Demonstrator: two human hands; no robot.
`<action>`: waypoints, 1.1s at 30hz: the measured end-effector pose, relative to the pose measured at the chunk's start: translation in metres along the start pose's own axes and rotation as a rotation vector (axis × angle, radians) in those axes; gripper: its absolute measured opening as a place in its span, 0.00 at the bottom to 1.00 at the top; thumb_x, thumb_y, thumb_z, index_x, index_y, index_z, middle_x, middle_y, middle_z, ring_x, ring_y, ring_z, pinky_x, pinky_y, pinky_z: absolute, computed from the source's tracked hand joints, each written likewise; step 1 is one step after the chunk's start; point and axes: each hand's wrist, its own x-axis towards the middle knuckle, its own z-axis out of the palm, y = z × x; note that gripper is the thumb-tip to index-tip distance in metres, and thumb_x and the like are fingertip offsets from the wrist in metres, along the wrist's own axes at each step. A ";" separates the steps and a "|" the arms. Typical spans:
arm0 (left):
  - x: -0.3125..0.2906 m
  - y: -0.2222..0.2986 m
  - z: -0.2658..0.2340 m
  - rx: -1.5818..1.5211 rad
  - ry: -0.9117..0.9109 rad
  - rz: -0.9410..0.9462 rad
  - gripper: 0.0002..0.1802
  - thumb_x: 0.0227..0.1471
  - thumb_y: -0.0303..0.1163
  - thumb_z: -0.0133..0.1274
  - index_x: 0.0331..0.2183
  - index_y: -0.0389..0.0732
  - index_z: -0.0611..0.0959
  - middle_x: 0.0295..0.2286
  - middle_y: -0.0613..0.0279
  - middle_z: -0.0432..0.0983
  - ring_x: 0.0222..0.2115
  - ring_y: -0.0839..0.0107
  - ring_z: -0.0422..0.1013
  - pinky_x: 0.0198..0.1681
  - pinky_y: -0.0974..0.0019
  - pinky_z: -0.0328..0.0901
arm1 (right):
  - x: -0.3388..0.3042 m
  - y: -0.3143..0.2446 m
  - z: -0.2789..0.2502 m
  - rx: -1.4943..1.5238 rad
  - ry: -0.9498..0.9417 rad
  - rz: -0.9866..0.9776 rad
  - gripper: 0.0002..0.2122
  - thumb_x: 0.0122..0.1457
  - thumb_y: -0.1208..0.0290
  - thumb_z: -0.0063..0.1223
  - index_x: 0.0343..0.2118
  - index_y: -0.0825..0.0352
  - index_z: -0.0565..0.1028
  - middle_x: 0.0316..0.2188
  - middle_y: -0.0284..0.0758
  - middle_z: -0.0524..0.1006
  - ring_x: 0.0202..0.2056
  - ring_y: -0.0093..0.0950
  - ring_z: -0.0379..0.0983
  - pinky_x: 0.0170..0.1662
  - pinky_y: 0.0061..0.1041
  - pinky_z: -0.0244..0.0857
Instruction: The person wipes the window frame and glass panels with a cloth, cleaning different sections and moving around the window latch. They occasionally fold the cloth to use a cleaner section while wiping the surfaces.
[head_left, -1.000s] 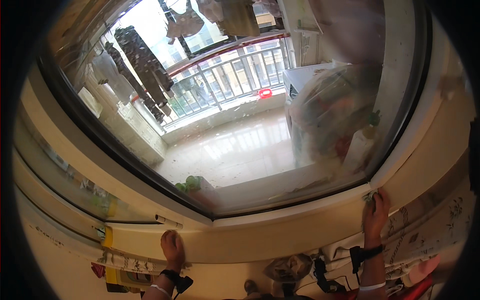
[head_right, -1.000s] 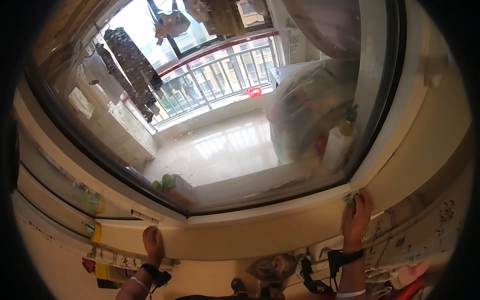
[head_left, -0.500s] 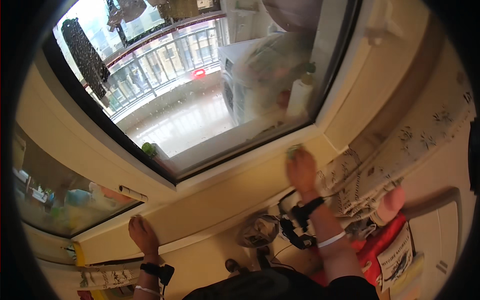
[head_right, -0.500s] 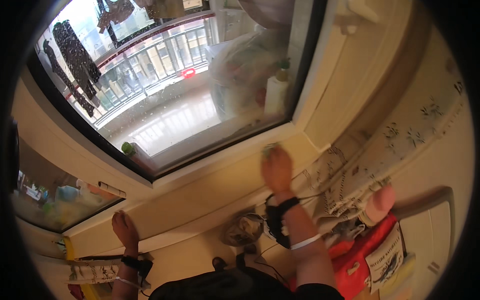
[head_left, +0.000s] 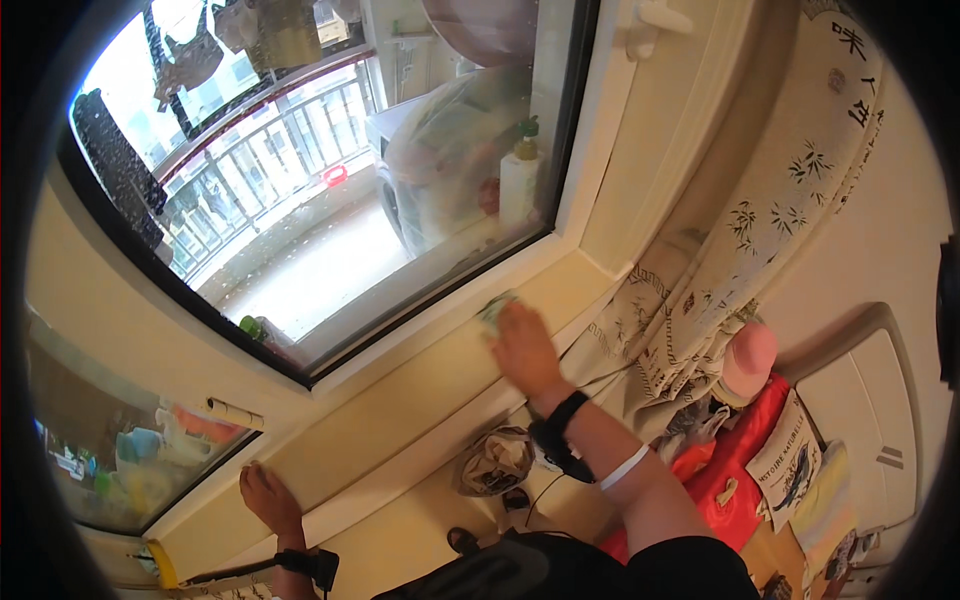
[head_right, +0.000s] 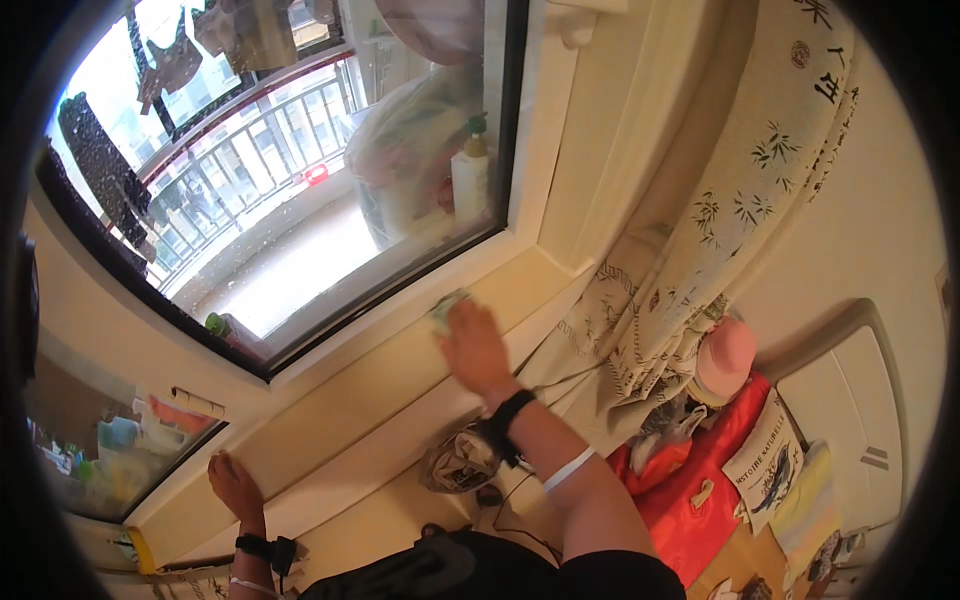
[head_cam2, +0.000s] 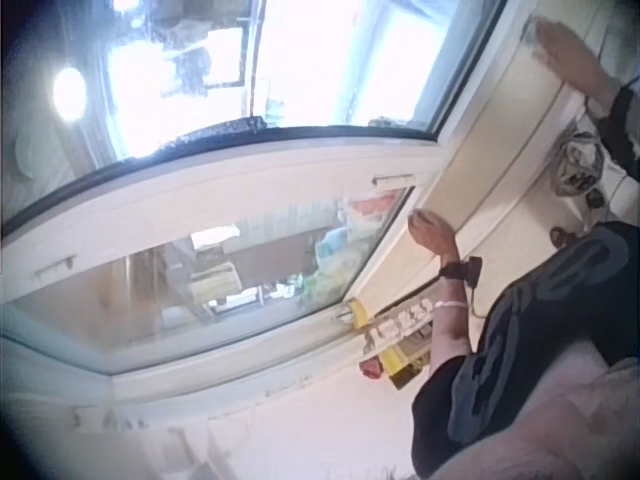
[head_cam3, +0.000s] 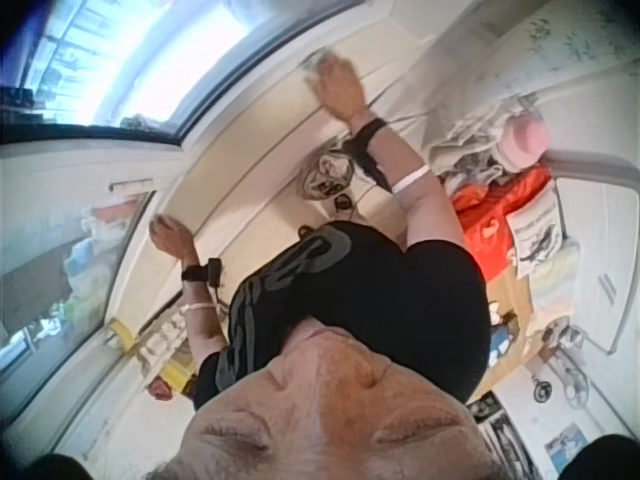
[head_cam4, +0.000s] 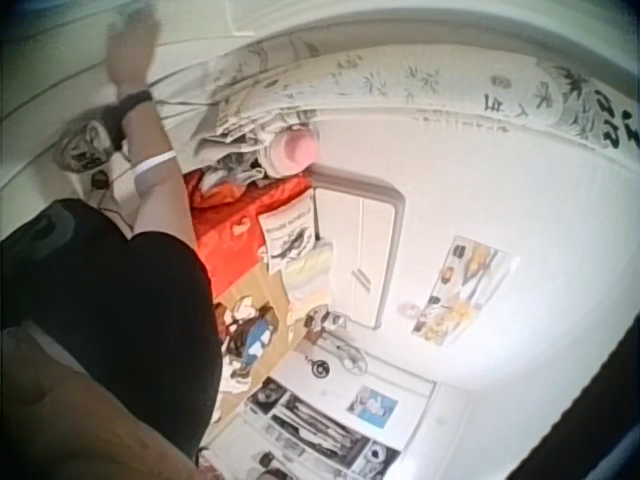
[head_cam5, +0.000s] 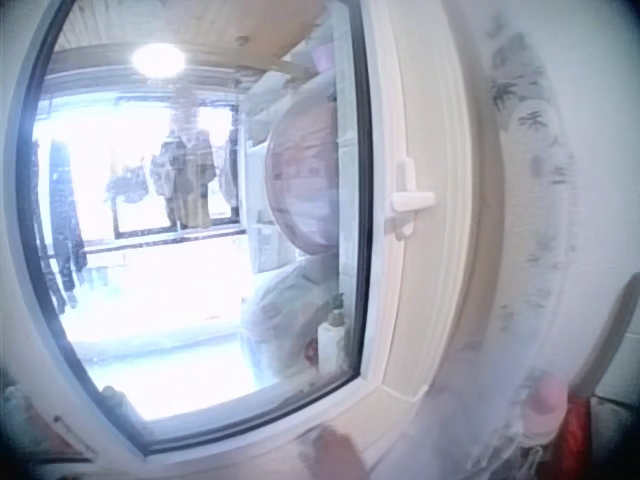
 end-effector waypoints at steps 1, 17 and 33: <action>0.001 0.000 0.000 0.005 -0.024 -0.018 0.15 0.53 0.27 0.47 0.43 0.31 0.73 0.45 0.39 0.68 0.48 0.43 0.64 0.52 0.49 0.58 | 0.007 0.022 -0.008 -0.071 0.010 0.016 0.20 0.57 0.63 0.50 0.45 0.76 0.69 0.47 0.51 0.68 0.49 0.48 0.63 0.55 0.42 0.56; 0.006 0.008 0.002 -0.018 -0.018 -0.012 0.14 0.55 0.28 0.45 0.42 0.31 0.73 0.43 0.40 0.69 0.46 0.43 0.64 0.50 0.49 0.59 | 0.004 0.046 0.016 0.089 -0.019 0.010 0.15 0.57 0.76 0.40 0.46 0.72 0.71 0.46 0.50 0.72 0.51 0.46 0.66 0.59 0.38 0.57; 0.001 0.003 0.005 0.031 0.042 -0.006 0.14 0.52 0.27 0.47 0.41 0.33 0.74 0.43 0.43 0.69 0.46 0.45 0.65 0.50 0.50 0.59 | 0.089 0.061 -0.039 0.016 0.480 0.105 0.13 0.53 0.82 0.45 0.42 0.72 0.74 0.43 0.44 0.74 0.46 0.43 0.69 0.51 0.36 0.64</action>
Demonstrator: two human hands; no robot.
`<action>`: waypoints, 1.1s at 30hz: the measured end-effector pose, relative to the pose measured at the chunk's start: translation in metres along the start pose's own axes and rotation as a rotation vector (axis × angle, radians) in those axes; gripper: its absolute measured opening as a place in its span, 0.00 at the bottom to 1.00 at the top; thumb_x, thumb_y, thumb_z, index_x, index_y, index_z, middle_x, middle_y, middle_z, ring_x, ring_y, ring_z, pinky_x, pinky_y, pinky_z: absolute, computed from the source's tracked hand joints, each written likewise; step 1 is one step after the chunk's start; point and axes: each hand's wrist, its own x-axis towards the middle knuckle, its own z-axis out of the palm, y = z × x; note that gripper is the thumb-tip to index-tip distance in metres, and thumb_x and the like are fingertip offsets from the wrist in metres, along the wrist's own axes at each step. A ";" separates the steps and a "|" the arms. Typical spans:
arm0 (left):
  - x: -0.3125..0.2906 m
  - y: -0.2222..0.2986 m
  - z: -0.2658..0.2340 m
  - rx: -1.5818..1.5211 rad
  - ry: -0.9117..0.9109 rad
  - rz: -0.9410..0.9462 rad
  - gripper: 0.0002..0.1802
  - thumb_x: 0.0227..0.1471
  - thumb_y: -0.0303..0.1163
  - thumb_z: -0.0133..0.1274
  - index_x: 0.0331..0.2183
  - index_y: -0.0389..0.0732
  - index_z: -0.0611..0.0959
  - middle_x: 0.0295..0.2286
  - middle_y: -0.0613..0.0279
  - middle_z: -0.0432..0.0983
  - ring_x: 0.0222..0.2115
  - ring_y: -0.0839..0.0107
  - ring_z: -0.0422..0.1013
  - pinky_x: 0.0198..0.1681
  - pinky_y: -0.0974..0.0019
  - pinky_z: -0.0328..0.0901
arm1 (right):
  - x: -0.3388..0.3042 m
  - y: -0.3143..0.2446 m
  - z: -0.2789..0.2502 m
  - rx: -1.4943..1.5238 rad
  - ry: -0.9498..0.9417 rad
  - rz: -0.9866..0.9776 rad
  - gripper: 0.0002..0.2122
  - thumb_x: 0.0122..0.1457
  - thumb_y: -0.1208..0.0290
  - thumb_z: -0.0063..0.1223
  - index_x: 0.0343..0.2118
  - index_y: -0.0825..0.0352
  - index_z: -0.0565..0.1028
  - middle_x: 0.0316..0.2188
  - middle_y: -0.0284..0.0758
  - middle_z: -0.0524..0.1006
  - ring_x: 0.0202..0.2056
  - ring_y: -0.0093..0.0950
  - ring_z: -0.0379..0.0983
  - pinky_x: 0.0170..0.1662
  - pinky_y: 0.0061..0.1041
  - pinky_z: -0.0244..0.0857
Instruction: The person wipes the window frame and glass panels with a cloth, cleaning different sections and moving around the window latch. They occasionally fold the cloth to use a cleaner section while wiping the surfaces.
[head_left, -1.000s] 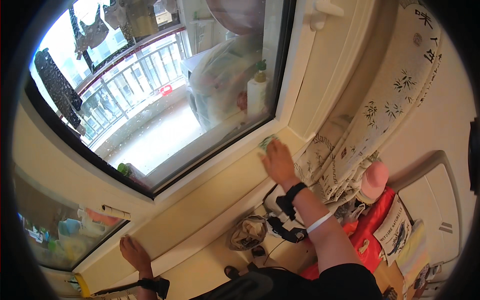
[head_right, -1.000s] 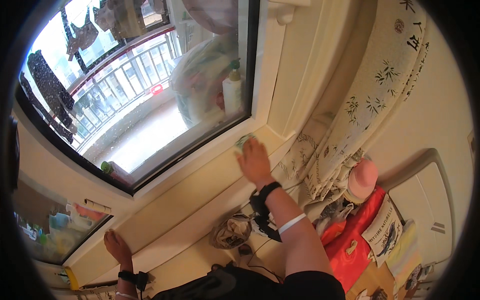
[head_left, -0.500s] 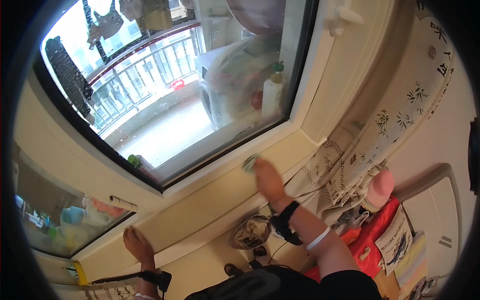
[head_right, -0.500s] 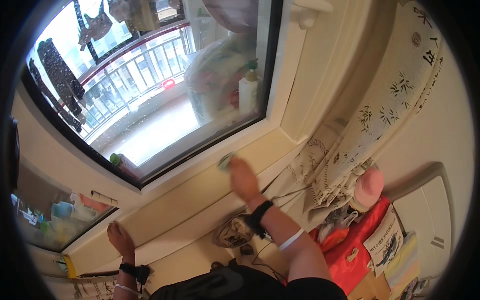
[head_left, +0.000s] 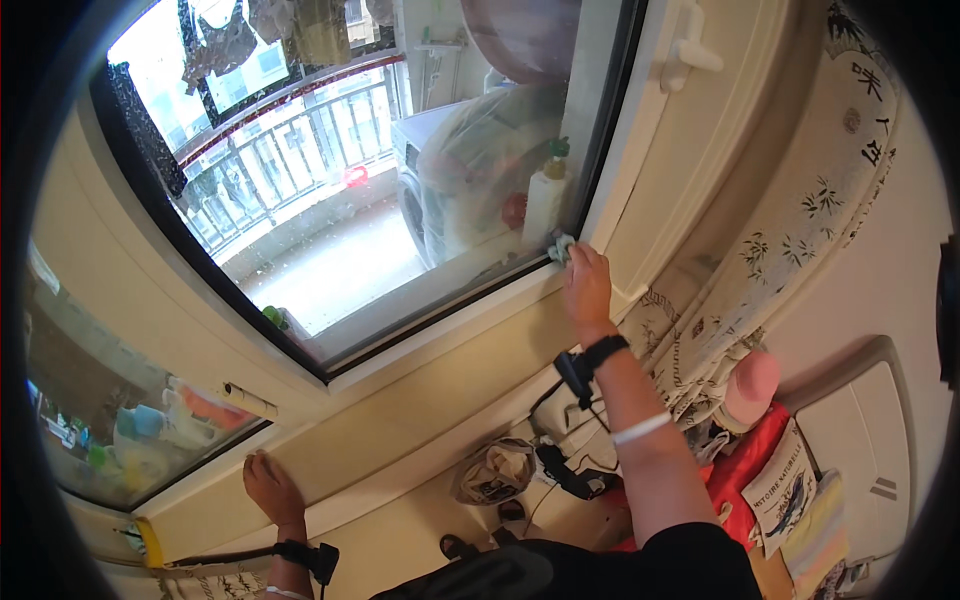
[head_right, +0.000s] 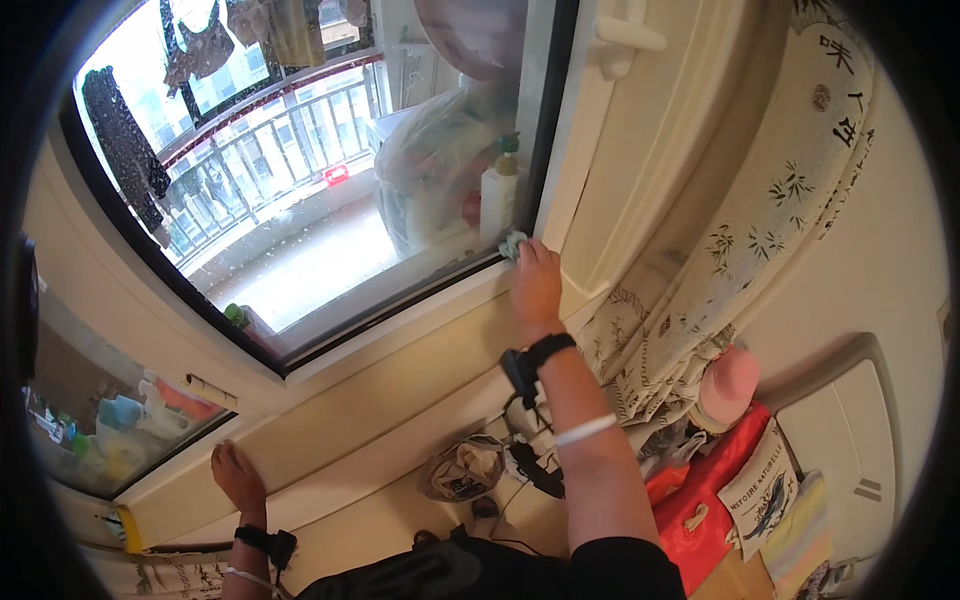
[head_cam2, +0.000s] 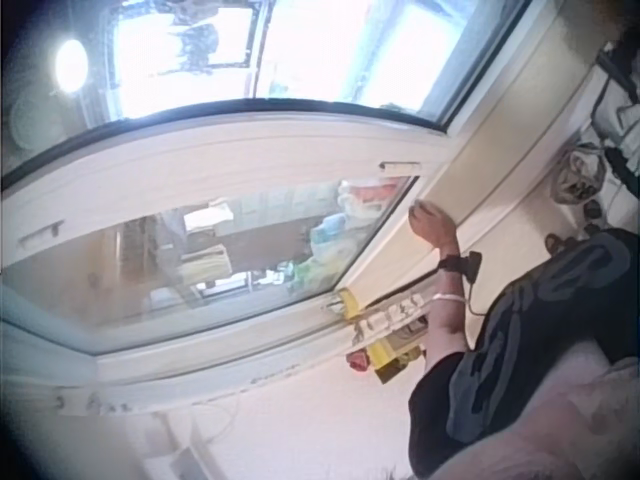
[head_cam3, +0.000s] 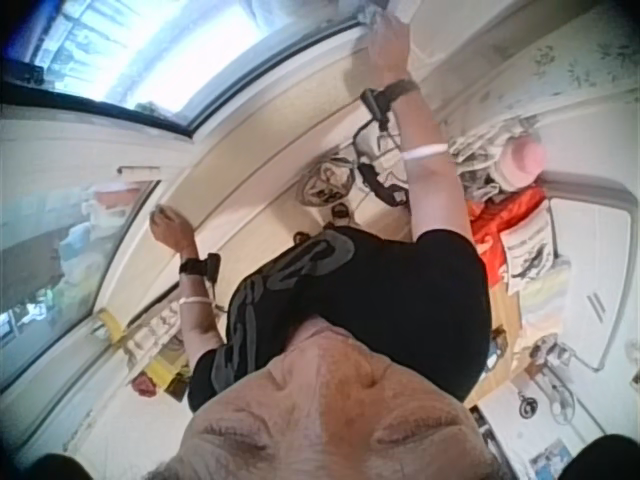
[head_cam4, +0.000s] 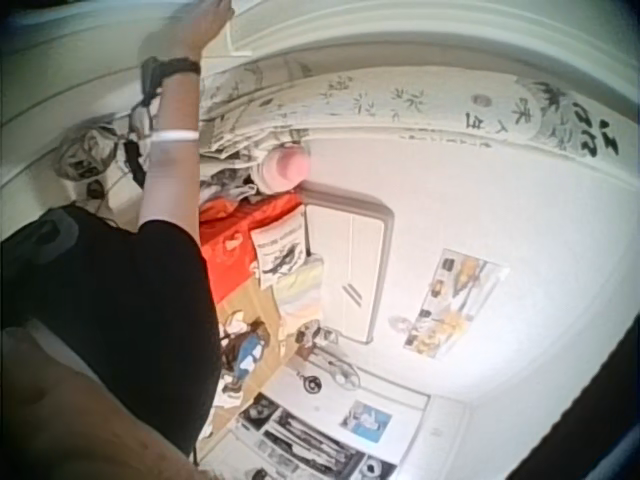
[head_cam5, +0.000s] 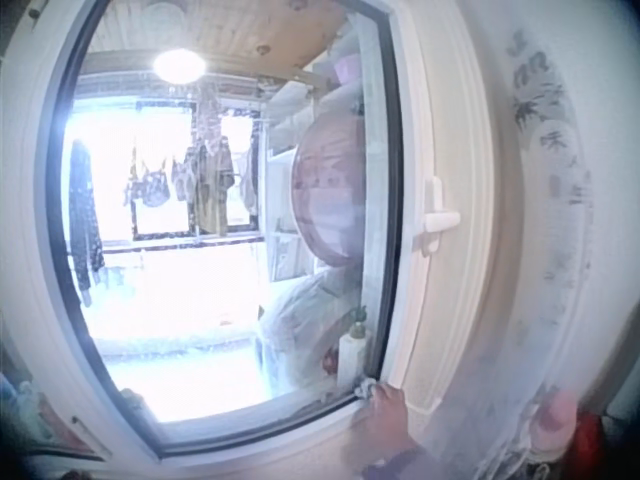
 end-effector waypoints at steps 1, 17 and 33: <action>0.000 0.002 0.001 0.004 -0.011 -0.010 0.14 0.52 0.27 0.47 0.42 0.33 0.74 0.43 0.42 0.69 0.47 0.45 0.65 0.51 0.50 0.59 | 0.002 0.011 0.003 -0.100 -0.138 0.006 0.13 0.51 0.82 0.45 0.41 0.71 0.74 0.42 0.43 0.74 0.44 0.43 0.69 0.49 0.37 0.65; -0.002 -0.003 -0.002 0.008 -0.044 -0.044 0.16 0.53 0.28 0.48 0.44 0.33 0.73 0.45 0.41 0.68 0.48 0.45 0.63 0.53 0.49 0.56 | -0.045 -0.101 0.024 0.145 -0.367 -0.051 0.10 0.50 0.78 0.49 0.37 0.70 0.71 0.40 0.43 0.71 0.41 0.43 0.71 0.44 0.37 0.68; -0.002 0.010 -0.005 0.014 -0.032 -0.088 0.18 0.51 0.29 0.48 0.45 0.34 0.73 0.47 0.45 0.66 0.50 0.48 0.60 0.55 0.51 0.53 | -0.106 -0.264 0.051 0.492 -0.495 -0.119 0.07 0.50 0.76 0.51 0.33 0.67 0.73 0.38 0.41 0.70 0.33 0.42 0.73 0.33 0.38 0.70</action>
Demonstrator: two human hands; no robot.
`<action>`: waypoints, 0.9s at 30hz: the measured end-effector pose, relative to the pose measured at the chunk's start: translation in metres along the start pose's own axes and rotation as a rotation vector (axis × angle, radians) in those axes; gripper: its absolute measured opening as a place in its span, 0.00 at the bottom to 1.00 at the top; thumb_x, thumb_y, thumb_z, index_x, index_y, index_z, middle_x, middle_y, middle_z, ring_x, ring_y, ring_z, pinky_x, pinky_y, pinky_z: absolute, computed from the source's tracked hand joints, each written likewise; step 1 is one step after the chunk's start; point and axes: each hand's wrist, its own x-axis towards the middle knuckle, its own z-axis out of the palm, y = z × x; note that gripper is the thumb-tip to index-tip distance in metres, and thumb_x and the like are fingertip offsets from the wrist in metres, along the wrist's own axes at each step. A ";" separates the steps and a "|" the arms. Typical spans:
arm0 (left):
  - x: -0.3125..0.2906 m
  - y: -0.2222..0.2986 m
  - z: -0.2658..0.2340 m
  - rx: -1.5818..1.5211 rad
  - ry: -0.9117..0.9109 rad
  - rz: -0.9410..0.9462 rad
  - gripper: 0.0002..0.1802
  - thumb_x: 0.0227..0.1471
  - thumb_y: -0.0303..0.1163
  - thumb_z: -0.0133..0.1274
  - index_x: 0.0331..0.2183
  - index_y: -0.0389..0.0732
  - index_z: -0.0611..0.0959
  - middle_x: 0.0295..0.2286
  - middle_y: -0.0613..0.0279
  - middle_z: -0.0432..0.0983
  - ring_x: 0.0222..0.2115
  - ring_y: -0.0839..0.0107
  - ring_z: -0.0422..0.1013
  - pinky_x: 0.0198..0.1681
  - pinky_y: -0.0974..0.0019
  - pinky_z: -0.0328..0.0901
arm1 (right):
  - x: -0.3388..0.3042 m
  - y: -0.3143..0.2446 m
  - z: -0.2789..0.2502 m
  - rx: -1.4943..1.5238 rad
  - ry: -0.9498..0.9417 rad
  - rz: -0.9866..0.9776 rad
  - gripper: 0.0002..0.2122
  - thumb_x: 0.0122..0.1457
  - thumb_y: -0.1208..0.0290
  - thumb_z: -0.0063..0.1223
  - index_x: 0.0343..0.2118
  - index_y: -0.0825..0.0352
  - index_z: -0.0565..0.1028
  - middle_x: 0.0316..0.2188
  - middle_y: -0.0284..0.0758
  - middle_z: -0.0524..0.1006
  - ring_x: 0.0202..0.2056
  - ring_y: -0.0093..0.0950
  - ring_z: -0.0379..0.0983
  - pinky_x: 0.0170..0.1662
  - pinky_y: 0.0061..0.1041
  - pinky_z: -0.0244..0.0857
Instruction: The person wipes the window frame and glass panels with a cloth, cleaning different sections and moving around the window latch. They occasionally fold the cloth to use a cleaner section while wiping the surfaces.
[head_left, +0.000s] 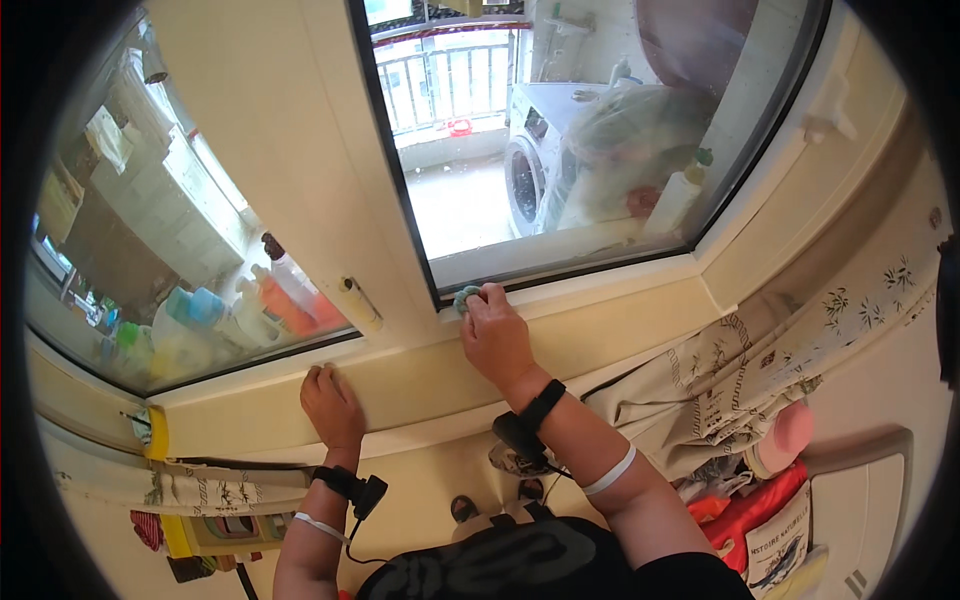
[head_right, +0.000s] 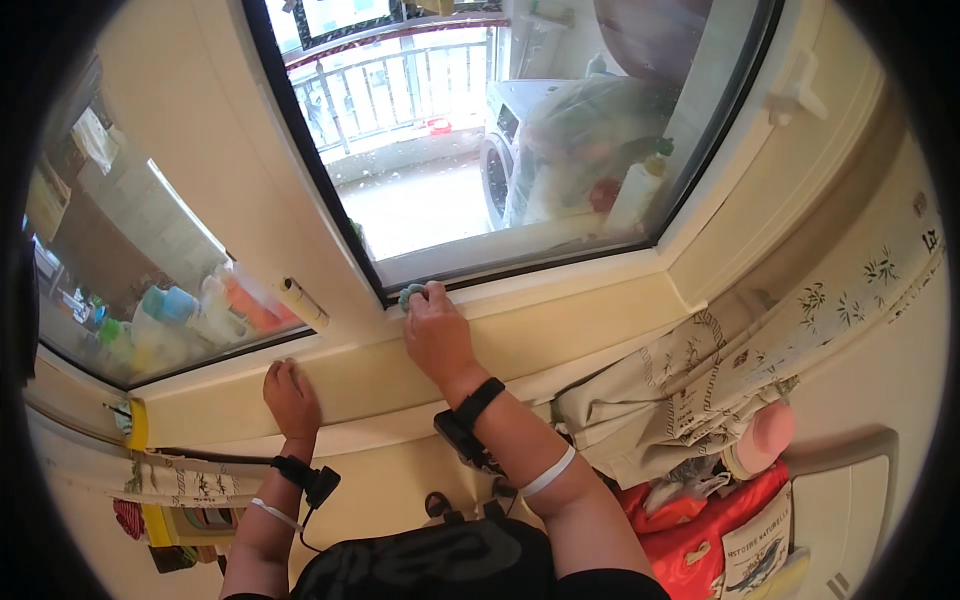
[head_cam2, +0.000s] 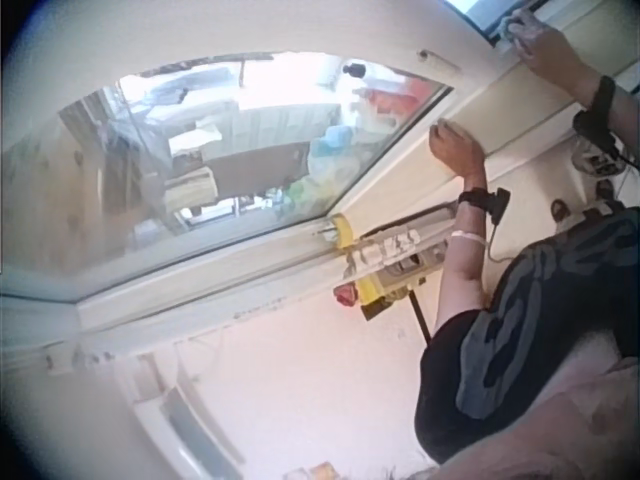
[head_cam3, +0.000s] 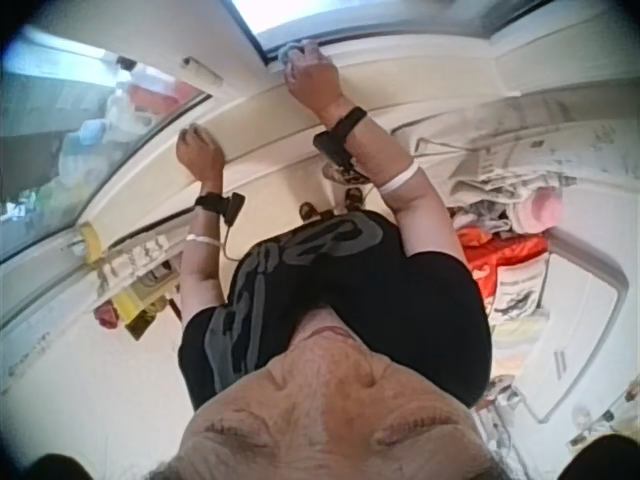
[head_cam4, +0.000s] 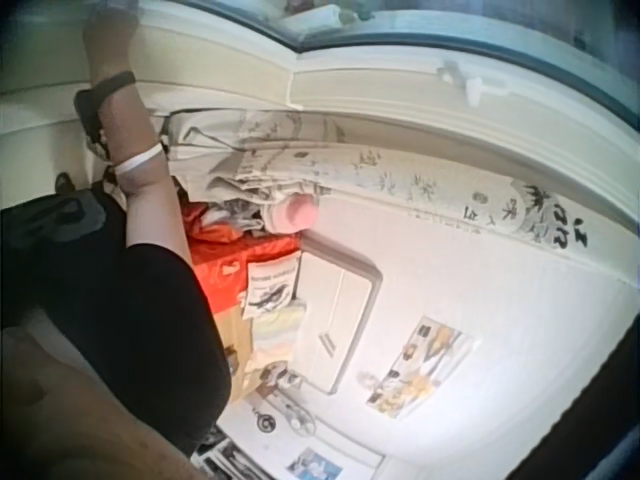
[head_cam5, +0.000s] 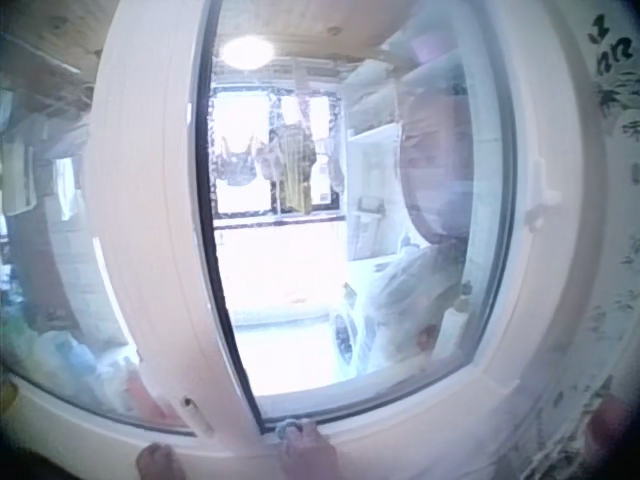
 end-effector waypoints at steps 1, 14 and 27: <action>0.000 0.001 0.000 0.001 0.001 -0.005 0.18 0.51 0.29 0.48 0.45 0.34 0.73 0.47 0.45 0.66 0.50 0.48 0.60 0.55 0.51 0.53 | -0.001 -0.006 0.006 0.002 -0.004 -0.003 0.07 0.50 0.76 0.51 0.33 0.67 0.73 0.38 0.41 0.70 0.33 0.42 0.73 0.33 0.38 0.70; -0.004 -0.007 0.000 0.005 -0.015 0.011 0.18 0.51 0.30 0.48 0.45 0.35 0.73 0.47 0.46 0.66 0.51 0.49 0.60 0.56 0.51 0.53 | -0.032 0.059 -0.055 -0.048 -0.239 -0.175 0.09 0.49 0.79 0.49 0.35 0.68 0.73 0.39 0.42 0.74 0.42 0.43 0.71 0.44 0.36 0.68; 0.004 -0.011 0.005 0.025 -0.015 0.063 0.16 0.52 0.29 0.48 0.44 0.34 0.74 0.46 0.42 0.68 0.49 0.45 0.63 0.53 0.50 0.57 | -0.078 0.032 -0.062 -0.061 -0.280 -0.115 0.26 0.49 0.61 0.58 0.48 0.74 0.67 0.48 0.50 0.68 0.53 0.48 0.62 0.59 0.43 0.52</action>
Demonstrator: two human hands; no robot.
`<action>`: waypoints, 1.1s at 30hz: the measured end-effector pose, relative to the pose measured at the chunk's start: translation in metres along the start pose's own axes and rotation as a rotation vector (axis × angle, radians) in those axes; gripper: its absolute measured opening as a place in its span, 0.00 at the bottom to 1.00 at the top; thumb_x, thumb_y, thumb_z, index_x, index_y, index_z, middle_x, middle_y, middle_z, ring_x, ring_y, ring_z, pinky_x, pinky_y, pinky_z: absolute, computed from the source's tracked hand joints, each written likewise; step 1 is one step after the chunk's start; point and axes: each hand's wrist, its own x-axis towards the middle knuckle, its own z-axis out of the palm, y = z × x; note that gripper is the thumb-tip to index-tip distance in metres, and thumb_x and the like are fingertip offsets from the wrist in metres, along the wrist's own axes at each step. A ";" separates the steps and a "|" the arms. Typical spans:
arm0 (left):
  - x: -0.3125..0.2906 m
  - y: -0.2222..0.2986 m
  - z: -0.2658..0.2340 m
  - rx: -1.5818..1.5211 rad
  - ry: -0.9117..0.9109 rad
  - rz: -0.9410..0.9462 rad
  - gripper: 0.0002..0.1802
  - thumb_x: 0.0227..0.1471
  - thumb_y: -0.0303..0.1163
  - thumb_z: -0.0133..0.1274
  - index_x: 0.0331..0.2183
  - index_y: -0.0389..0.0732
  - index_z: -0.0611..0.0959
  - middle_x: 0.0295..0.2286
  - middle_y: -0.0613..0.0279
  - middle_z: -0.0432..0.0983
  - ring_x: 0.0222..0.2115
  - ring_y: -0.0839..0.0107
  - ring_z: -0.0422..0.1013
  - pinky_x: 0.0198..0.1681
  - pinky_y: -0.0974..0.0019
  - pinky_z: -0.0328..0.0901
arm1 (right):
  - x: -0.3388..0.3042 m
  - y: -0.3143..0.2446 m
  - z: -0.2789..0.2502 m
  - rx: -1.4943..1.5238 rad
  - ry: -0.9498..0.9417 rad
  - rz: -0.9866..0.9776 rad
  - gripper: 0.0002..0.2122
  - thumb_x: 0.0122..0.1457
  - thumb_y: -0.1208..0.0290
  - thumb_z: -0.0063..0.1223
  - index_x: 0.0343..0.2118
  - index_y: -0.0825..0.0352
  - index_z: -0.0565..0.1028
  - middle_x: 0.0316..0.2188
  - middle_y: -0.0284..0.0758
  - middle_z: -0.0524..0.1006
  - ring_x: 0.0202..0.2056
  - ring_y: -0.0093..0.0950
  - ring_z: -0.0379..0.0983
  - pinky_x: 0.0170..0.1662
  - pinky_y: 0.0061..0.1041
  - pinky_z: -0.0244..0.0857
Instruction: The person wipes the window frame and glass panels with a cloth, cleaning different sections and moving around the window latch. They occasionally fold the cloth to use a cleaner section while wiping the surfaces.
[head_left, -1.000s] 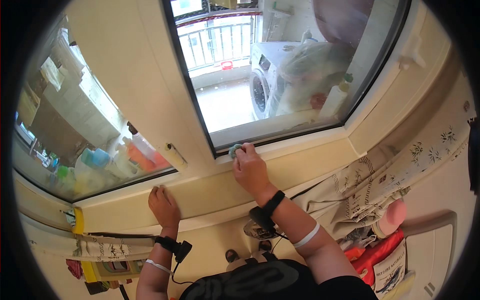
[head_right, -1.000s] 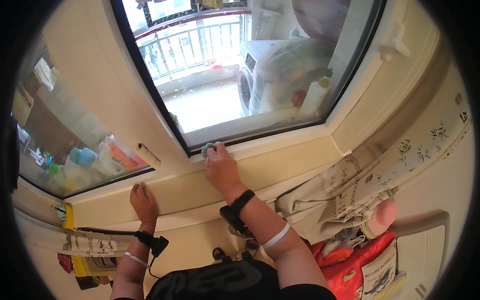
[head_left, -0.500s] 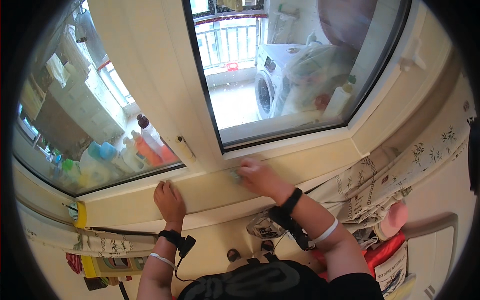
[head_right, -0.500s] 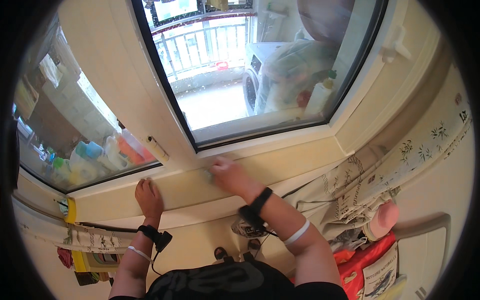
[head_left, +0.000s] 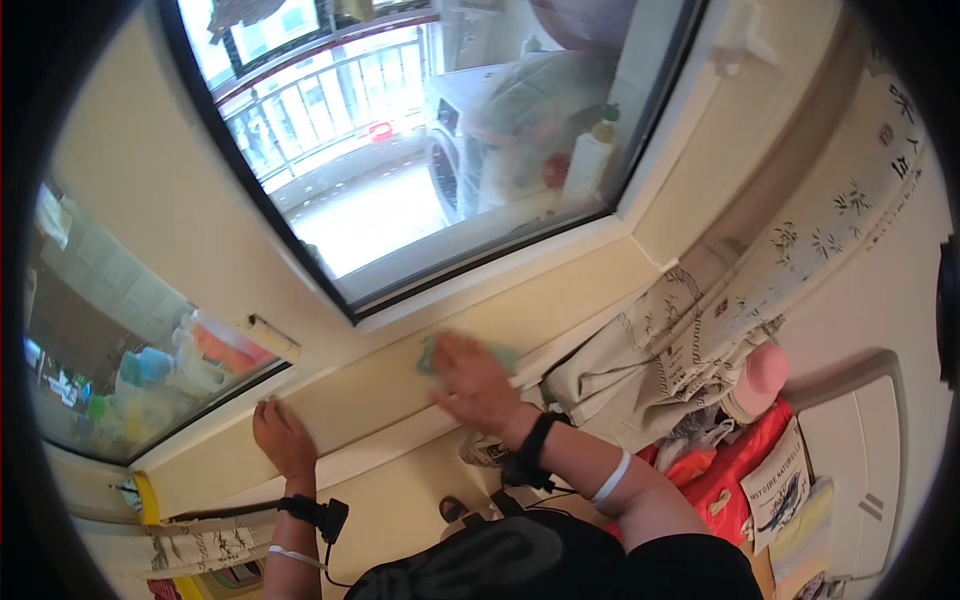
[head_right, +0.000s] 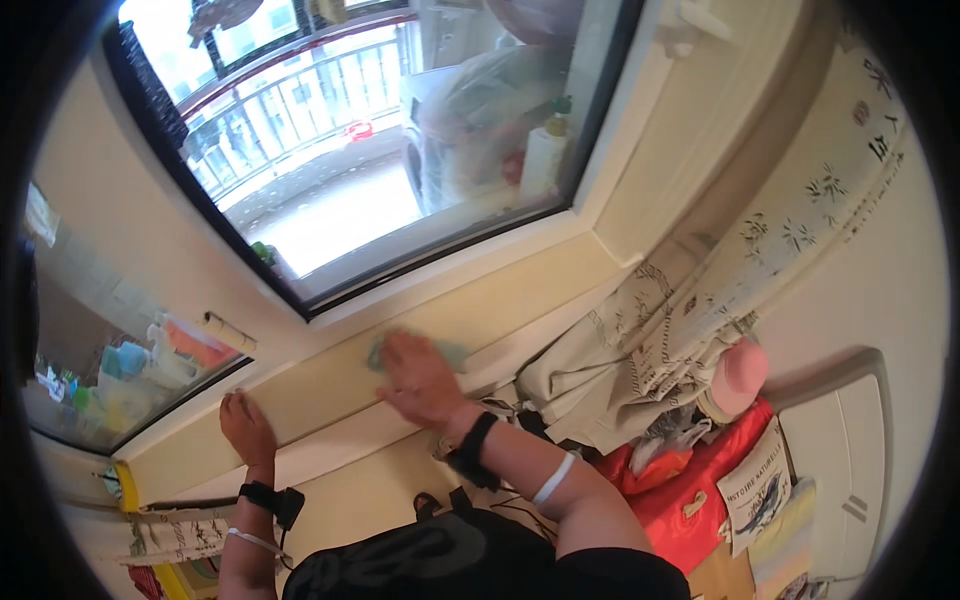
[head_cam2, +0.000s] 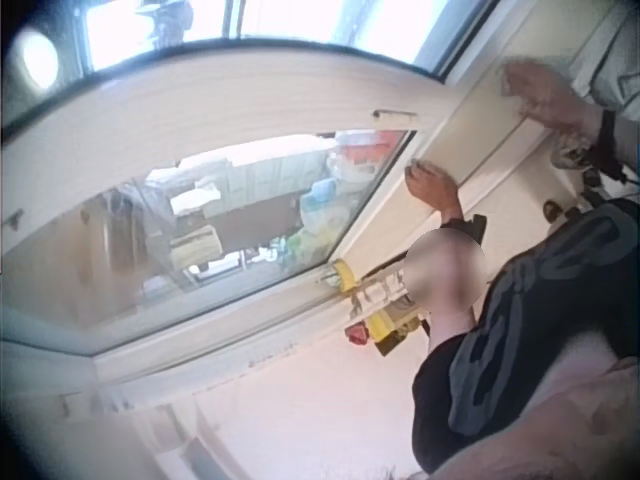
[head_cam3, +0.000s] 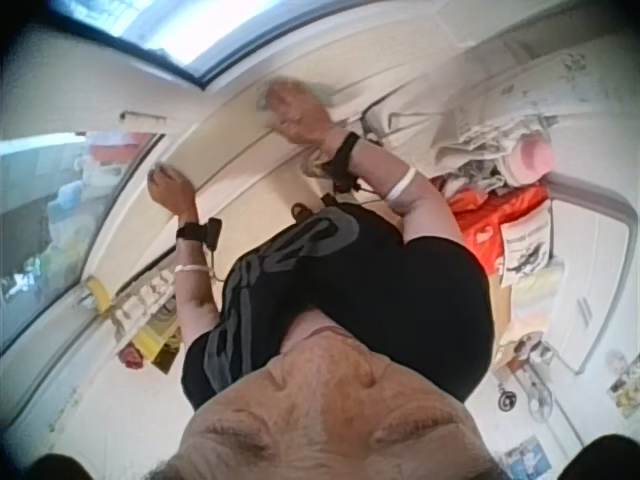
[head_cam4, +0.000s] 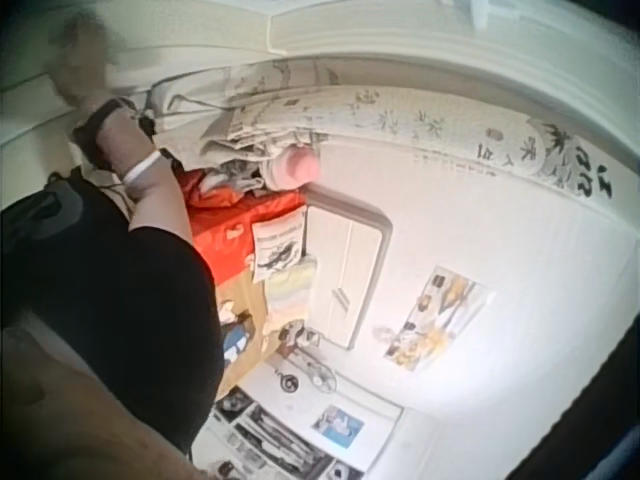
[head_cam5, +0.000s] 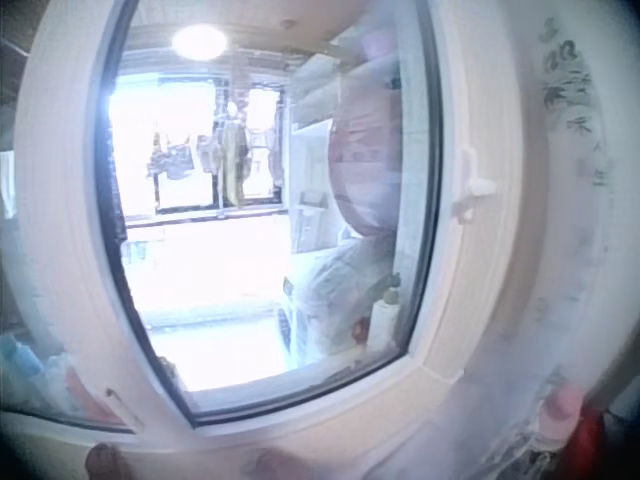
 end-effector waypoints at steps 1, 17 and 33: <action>0.001 0.002 0.001 -0.017 -0.006 0.019 0.16 0.52 0.29 0.48 0.44 0.34 0.74 0.46 0.42 0.68 0.49 0.45 0.63 0.53 0.50 0.57 | -0.003 0.007 -0.006 -0.017 0.010 0.018 0.26 0.49 0.61 0.58 0.48 0.74 0.67 0.48 0.50 0.68 0.53 0.48 0.62 0.59 0.43 0.52; -0.001 0.000 -0.001 -0.038 -0.002 0.025 0.15 0.53 0.26 0.45 0.43 0.30 0.73 0.45 0.40 0.67 0.48 0.43 0.64 0.52 0.50 0.58 | -0.025 0.194 -0.119 -0.514 0.114 0.620 0.32 0.55 0.53 0.50 0.51 0.81 0.63 0.53 0.56 0.65 0.56 0.48 0.59 0.61 0.41 0.49; 0.002 0.006 0.000 -0.049 -0.022 0.023 0.16 0.54 0.27 0.43 0.43 0.29 0.72 0.45 0.39 0.67 0.48 0.43 0.63 0.52 0.48 0.58 | -0.057 0.244 -0.135 -0.756 0.364 0.535 0.29 0.55 0.56 0.51 0.50 0.78 0.65 0.51 0.54 0.66 0.53 0.48 0.61 0.59 0.42 0.52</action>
